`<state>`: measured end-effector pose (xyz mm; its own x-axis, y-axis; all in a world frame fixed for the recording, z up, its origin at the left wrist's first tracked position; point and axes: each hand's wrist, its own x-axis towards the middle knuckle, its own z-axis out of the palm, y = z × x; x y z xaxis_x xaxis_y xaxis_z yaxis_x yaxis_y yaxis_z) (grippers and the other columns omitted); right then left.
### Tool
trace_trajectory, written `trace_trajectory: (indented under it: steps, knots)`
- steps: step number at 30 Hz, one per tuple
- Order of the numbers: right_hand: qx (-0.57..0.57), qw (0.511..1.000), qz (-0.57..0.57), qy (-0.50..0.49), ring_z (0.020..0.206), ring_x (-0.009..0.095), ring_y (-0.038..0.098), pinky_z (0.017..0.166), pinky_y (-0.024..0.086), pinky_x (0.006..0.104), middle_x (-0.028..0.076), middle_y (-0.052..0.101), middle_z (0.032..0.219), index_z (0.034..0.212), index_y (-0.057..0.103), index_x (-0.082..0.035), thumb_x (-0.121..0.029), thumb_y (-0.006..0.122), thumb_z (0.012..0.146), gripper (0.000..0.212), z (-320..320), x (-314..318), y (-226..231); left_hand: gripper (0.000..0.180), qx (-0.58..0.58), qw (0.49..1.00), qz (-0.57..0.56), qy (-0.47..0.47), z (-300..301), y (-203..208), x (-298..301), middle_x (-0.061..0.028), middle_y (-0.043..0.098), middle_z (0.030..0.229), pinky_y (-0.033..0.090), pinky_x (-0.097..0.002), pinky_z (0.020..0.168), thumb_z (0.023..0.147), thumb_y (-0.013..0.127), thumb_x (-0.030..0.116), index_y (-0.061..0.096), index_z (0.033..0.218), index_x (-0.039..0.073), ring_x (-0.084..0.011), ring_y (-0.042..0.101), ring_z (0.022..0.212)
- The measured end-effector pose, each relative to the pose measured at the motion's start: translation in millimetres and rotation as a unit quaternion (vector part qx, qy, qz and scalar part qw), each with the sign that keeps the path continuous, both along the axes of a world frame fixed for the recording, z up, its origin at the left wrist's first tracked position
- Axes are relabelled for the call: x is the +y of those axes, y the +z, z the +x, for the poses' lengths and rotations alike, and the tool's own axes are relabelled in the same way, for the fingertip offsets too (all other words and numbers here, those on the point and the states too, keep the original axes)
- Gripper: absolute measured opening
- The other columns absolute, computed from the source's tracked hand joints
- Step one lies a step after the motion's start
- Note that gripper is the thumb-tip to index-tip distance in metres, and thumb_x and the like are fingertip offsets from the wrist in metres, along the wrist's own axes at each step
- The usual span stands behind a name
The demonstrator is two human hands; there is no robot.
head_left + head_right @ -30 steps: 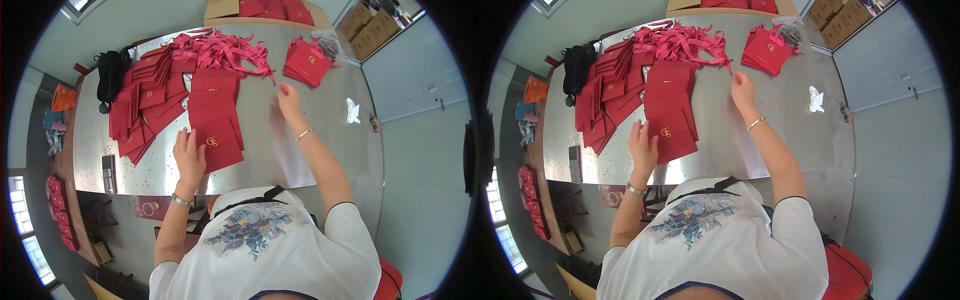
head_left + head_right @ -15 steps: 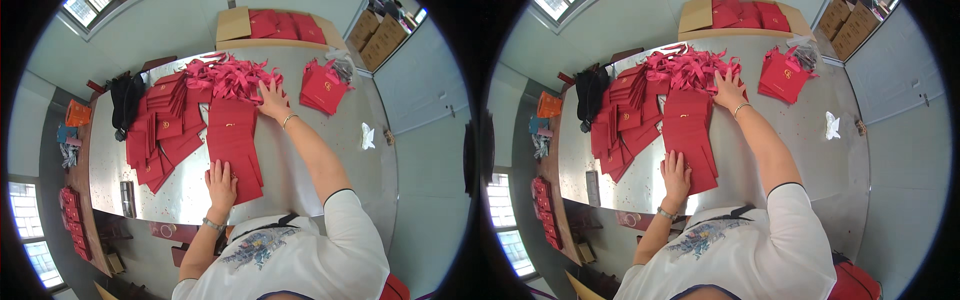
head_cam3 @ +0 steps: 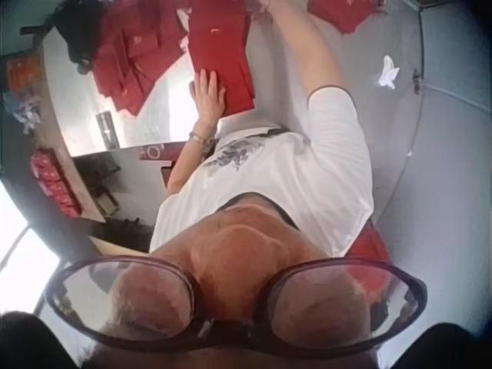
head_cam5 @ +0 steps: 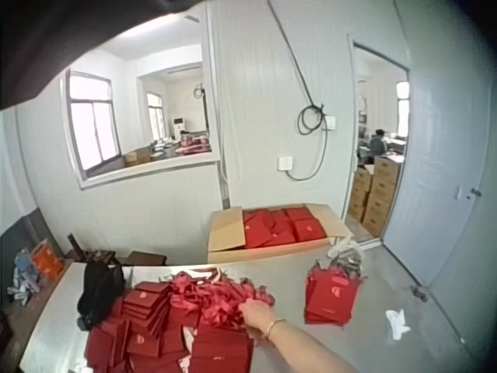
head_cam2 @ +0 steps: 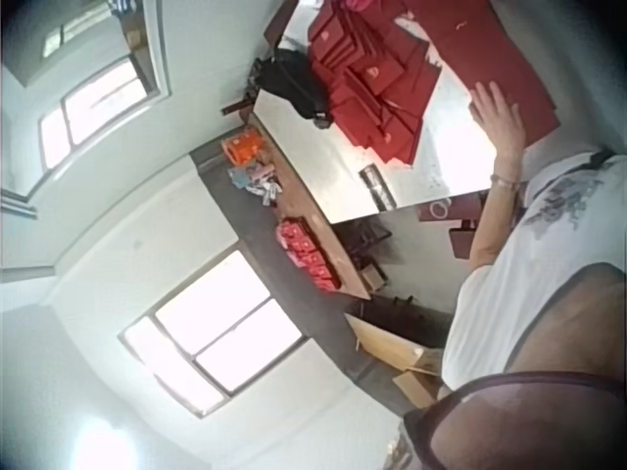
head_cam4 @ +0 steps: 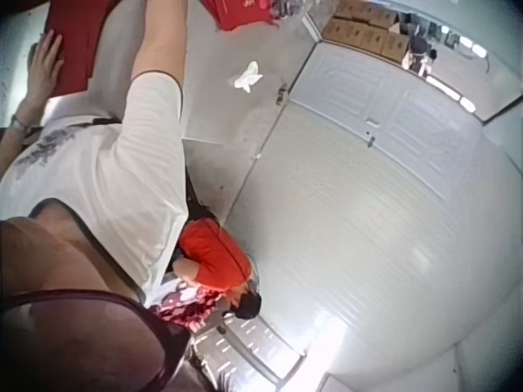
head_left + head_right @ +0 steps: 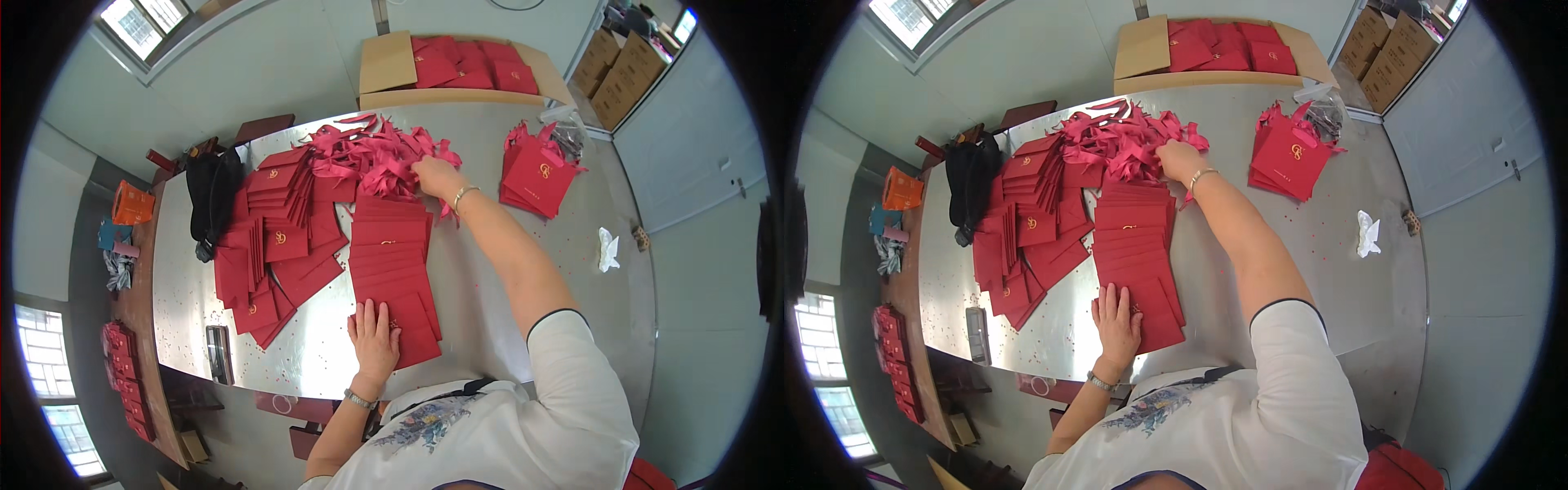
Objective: Tying pink ribbons onto red gift bags as part of a manual packaging process.
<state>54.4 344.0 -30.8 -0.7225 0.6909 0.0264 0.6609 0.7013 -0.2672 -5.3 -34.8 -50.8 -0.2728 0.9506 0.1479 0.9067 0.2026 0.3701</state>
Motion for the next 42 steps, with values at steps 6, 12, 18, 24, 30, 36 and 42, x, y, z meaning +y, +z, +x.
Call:
trace_trajectory:
  steps: [6,12,18,24,30,36,42]
  knots:
    - [0.157,0.985,-0.025,-0.066,0.090,0.040,0.061,0.077,0.048,0.0475,0.022,0.064,0.091,0.094,0.061,-0.001,-0.013,0.058,0.081,0.017,59,-39,4,0.054,0.004,1.000,0.016,0.004,-2,-2,-4,-0.0219,0.036,0.143,0.018,-0.0533,0.111,0.086,0.060,0.023,0.046,0.135,0.004,-0.0390,0.029,0.136]
    - [0.132,0.964,-0.149,-0.177,0.090,0.041,0.059,0.078,0.046,0.0468,0.023,0.062,0.091,0.098,0.058,0.000,-0.024,0.066,0.077,0.033,158,-115,25,0.055,0.017,0.999,0.036,0.007,-2,6,0,-0.0222,0.040,0.140,0.020,-0.0529,0.109,0.083,0.063,0.019,0.047,0.133,0.003,-0.0389,0.032,0.134]
    - [0.115,0.980,-0.084,-0.138,0.116,0.039,0.051,0.102,0.040,0.0405,0.022,0.052,0.128,0.134,0.047,-0.006,-0.024,0.072,0.069,0.071,230,-171,10,0.055,0.041,0.998,0.049,0.018,0,17,0,-0.0188,0.044,0.137,0.022,-0.0540,0.106,0.081,0.067,0.019,0.048,0.130,0.003,-0.0348,0.037,0.130]
    - [0.030,0.981,0.080,-0.173,0.121,0.032,0.048,0.100,0.036,0.0503,0.015,0.055,0.127,0.124,0.056,-0.011,-0.020,0.067,0.075,0.051,245,-235,9,0.057,0.049,0.996,0.070,0.029,4,25,-13,-0.0132,0.053,0.119,0.025,-0.0515,0.103,0.076,0.072,0.020,0.051,0.127,0.004,-0.0303,0.047,0.114]
    - [0.088,0.987,0.030,-0.130,0.116,0.030,0.049,0.097,0.037,0.0496,0.009,0.058,0.123,0.108,0.063,-0.011,-0.015,0.062,0.080,0.028,216,-264,8,0.041,0.064,0.990,0.128,-0.007,11,61,-27,-0.0088,0.056,0.098,0.033,-0.0444,0.092,0.071,0.074,0.016,0.060,0.108,0.007,-0.0277,0.051,0.099]
    - [0.084,0.992,0.088,0.021,0.110,0.027,0.051,0.090,0.043,0.0400,0.008,0.062,0.110,0.096,0.064,-0.006,-0.011,0.060,0.079,0.018,191,-249,-14,0.022,0.034,0.995,0.081,-0.053,9,78,-28,-0.0091,0.057,0.087,0.038,-0.0413,0.076,0.070,0.072,0.012,0.058,0.087,0.008,-0.0290,0.053,0.088]
    - [0.137,0.987,0.026,0.075,0.088,0.023,0.059,0.078,0.046,0.0363,0.008,0.065,0.092,0.093,0.063,-0.004,-0.011,0.064,0.080,0.014,186,-280,4,0.016,0.010,0.998,0.035,-0.053,9,77,-30,-0.0116,0.059,0.079,0.042,-0.0438,0.070,0.071,0.070,0.009,0.058,0.081,0.006,-0.0323,0.057,0.080]
